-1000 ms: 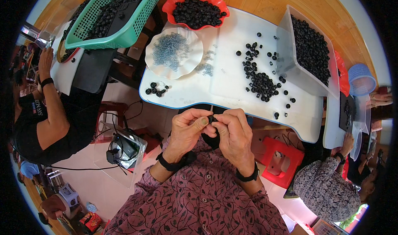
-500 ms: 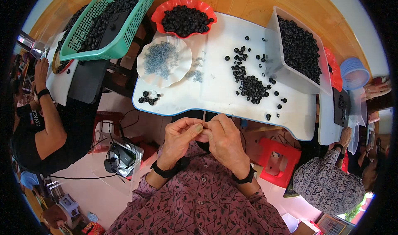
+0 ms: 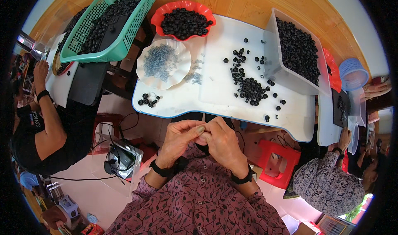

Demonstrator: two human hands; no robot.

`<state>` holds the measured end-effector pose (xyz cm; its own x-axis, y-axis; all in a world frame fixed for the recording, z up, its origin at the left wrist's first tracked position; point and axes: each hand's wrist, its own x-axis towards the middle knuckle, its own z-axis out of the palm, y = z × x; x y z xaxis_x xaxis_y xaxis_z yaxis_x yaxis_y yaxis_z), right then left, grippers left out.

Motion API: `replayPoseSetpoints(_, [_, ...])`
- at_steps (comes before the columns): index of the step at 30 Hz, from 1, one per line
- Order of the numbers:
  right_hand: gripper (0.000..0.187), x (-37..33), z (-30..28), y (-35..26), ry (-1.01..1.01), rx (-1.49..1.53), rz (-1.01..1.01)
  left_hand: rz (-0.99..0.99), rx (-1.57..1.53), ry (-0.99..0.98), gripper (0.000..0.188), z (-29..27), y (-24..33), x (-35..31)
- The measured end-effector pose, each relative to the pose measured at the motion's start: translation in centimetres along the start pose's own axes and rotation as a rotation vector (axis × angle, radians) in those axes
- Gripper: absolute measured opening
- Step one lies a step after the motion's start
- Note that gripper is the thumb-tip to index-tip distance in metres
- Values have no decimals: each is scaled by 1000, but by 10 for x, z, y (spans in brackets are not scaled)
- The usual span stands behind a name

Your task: Sorting and inspecting small black plastic or rubber components on a workbench.

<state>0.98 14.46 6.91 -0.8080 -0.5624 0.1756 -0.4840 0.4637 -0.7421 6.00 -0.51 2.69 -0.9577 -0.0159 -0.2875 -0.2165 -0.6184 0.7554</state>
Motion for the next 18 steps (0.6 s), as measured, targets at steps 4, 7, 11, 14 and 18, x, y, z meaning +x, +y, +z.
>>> replayPoseSetpoints(4, [12,0,-1,5,-17,86,24,-1,59,-15,23,-3,0,1])
replayPoseSetpoints(7, [17,-3,4,3,86,326,287,51,57,-40,21,-4,1,2])
replayPoseSetpoints(11, [29,2,19,11,168,347,79,29,111,-41,22,-4,0,2])
replayPoseSetpoints(14, [37,-2,29,12,-15,535,279,125,147,10,21,-3,-10,2])
replayPoseSetpoints(18, [43,4,38,8,-21,515,264,241,140,-4,19,-3,-15,2])
